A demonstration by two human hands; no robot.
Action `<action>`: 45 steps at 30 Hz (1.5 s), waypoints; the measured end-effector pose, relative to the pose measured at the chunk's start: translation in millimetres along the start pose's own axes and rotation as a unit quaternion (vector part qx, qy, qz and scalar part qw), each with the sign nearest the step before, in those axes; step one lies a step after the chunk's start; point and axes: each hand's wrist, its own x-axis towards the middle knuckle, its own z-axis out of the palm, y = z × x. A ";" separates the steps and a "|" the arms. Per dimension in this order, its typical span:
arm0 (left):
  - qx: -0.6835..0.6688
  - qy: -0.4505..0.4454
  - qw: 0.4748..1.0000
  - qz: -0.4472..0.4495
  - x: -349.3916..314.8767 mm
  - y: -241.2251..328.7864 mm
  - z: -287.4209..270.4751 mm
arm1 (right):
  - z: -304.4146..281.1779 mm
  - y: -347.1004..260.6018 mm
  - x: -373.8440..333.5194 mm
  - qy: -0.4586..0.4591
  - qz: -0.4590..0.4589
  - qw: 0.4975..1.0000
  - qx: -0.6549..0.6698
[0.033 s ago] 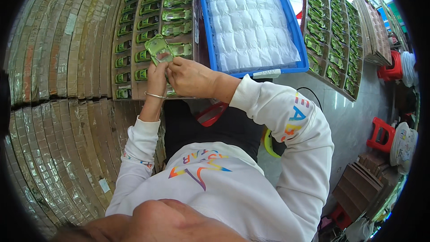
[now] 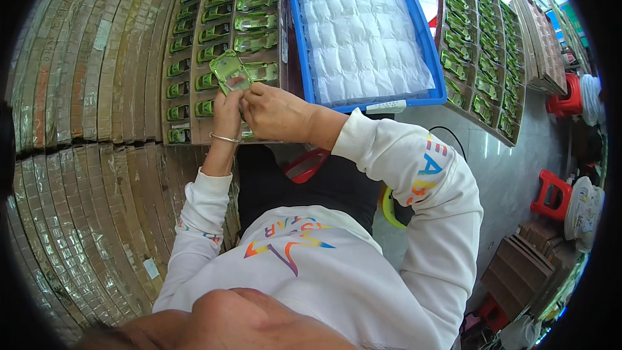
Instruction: The person assembles toy car frames by picking up plastic window inserts from a container, pressing them into the toy car bodies by hand, and placing the assembled frames back into the tray.
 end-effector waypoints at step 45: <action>0.170 0.019 0.977 0.124 -30.5 21.4 21.6 | -3.6 -5.5 9.7 0.177 0.514 0.617 0.569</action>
